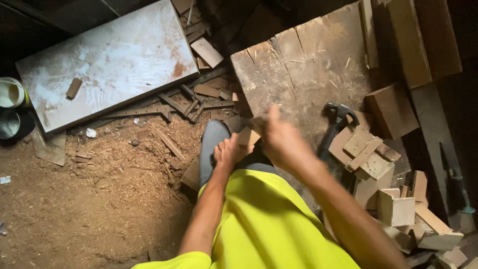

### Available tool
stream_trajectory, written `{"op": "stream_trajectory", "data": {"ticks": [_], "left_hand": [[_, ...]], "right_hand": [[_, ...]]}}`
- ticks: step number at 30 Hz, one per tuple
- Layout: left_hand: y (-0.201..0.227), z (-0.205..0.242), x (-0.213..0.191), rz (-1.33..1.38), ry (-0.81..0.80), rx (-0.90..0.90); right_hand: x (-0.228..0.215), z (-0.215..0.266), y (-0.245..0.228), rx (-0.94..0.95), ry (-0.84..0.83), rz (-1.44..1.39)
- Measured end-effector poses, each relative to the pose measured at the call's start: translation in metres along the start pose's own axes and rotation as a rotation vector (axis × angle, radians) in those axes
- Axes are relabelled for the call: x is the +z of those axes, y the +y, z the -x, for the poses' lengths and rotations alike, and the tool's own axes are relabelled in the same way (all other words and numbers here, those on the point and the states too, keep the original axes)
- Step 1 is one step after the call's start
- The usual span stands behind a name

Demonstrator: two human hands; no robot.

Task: The person uses a hand saw to cut a small wooden block on a workbench, then uses a hammer to split the block along the cut. They inspect the pieces and continue shaping the wood with the saw and hammer.

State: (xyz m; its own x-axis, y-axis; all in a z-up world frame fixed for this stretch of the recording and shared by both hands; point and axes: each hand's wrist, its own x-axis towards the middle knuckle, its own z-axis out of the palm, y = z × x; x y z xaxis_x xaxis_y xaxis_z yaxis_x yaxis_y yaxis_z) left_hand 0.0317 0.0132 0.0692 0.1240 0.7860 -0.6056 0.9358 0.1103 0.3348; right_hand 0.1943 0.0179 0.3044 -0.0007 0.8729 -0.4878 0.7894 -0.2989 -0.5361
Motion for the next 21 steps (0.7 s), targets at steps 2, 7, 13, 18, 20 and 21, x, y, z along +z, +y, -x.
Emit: {"op": "stream_trajectory", "data": {"ticks": [2, 7, 13, 18, 20, 21], "left_hand": [[-0.004, 0.006, -0.001, 0.017, 0.002, -0.023], [0.003, 0.009, -0.011, -0.030, -0.073, -0.027], [0.001, 0.005, -0.007, -0.035, -0.080, -0.028], [-0.012, 0.007, 0.010, -0.058, 0.050, 0.017], [-0.004, -0.001, 0.010, -0.046, 0.005, 0.043], [-0.002, -0.001, 0.007, -0.048, -0.021, 0.040]], "right_hand": [[0.028, -0.019, 0.008, -0.012, 0.027, -0.004], [-0.060, 0.021, -0.045, 0.081, -0.065, 0.042], [-0.067, 0.025, -0.032, 0.032, -0.031, -0.107], [0.059, -0.051, 0.044, -0.059, 0.072, -0.070], [0.039, -0.049, 0.048, -0.033, 0.057, -0.056], [0.019, -0.036, 0.035, 0.016, 0.005, -0.006]]}}
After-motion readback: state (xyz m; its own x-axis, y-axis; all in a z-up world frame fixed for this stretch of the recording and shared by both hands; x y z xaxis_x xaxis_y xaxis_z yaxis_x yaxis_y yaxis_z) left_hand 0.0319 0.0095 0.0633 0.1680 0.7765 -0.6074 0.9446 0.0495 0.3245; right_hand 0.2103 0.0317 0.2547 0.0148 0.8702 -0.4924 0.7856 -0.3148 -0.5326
